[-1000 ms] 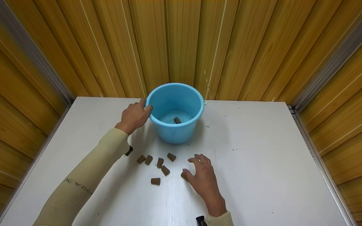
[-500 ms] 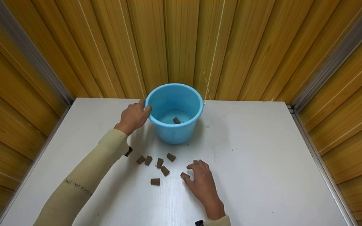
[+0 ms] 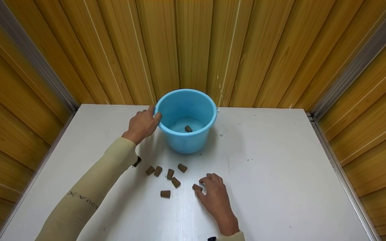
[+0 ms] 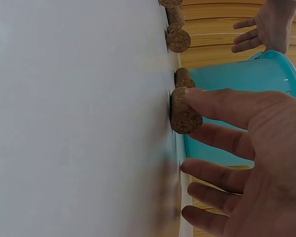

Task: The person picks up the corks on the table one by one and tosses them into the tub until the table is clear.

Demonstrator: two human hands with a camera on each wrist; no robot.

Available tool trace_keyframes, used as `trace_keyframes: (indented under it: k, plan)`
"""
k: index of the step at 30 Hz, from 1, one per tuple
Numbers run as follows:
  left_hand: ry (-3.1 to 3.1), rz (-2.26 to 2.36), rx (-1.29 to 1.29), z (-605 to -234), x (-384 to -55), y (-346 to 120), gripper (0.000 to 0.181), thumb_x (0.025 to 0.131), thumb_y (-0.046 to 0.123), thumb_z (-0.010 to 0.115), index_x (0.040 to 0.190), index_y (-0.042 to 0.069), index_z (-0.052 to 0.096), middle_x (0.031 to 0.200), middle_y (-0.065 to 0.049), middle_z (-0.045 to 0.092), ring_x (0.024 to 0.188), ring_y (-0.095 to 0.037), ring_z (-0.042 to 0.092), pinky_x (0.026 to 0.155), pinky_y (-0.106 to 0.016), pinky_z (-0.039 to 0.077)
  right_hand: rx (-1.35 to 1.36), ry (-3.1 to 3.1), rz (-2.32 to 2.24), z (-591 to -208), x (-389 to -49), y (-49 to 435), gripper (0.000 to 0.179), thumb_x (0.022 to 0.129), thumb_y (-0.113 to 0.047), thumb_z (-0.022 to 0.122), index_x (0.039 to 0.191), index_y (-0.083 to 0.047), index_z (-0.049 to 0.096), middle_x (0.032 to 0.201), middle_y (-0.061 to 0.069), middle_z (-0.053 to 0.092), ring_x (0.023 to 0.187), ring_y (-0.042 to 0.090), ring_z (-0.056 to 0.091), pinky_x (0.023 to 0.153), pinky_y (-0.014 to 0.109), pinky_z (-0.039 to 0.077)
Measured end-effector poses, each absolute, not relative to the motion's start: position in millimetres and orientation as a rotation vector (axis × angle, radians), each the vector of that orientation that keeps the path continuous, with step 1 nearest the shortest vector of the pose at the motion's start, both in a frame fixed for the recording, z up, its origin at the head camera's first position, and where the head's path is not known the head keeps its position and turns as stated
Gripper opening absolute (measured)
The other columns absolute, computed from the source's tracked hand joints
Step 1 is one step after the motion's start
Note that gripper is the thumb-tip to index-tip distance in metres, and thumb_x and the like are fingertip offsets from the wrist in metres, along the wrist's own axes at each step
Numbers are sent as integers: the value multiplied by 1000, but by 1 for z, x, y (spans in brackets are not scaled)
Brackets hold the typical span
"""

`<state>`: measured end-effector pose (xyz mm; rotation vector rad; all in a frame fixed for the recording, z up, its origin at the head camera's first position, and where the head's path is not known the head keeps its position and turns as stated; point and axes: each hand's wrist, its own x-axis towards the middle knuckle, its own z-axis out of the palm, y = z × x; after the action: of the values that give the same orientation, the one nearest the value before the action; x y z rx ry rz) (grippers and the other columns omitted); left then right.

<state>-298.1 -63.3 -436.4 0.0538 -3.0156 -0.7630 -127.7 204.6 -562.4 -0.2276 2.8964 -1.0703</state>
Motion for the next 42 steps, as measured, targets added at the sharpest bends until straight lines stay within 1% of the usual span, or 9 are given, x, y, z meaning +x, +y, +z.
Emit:
trace_keyframes:
  k: [5,12,20,27,35,42]
  plan:
    - [-3011,-747,40,-437,-298,-64,57,109,42,41,150,4,54,124,-19,70,110,-34,62,96,-54,54,-240,2902,-1080,-564,-128,205,25,87,-9,87,108,-13,75,144,24,58,142,49,45,114,62,40]
    - [-2980,-728,1,-437,-296,-66,56,107,41,39,142,4,60,113,-18,73,104,-34,65,88,-53,57,-296,2909,-1125,-566,-126,208,19,89,-5,85,103,-13,76,141,22,60,140,47,47,112,62,42]
    - [-2992,-742,25,-437,-297,-65,56,108,42,41,146,4,58,118,-18,72,107,-34,63,93,-54,55,-306,2906,-1142,-565,-127,208,18,89,-5,85,100,-14,76,140,22,61,139,47,49,112,62,42]
    - [-2996,-755,40,-437,-299,-65,55,108,41,43,145,4,58,120,-18,72,108,-34,63,95,-54,54,-310,2908,-1141,-565,-128,208,17,89,-4,84,99,-15,76,139,24,61,138,49,49,111,63,42]
    - [-3000,-779,38,-437,-299,-63,57,108,43,44,149,4,56,122,-18,71,110,-33,62,97,-54,53,-290,2911,-1145,-565,-128,208,17,90,-5,84,102,-14,75,138,24,61,138,49,49,111,63,42]
    - [-2979,-748,-9,-436,-299,-64,53,107,40,41,140,2,60,111,-18,72,104,-34,64,90,-53,56,-348,2953,-1151,-565,-128,208,16,91,-6,83,102,-15,76,137,22,62,136,47,51,110,61,45]
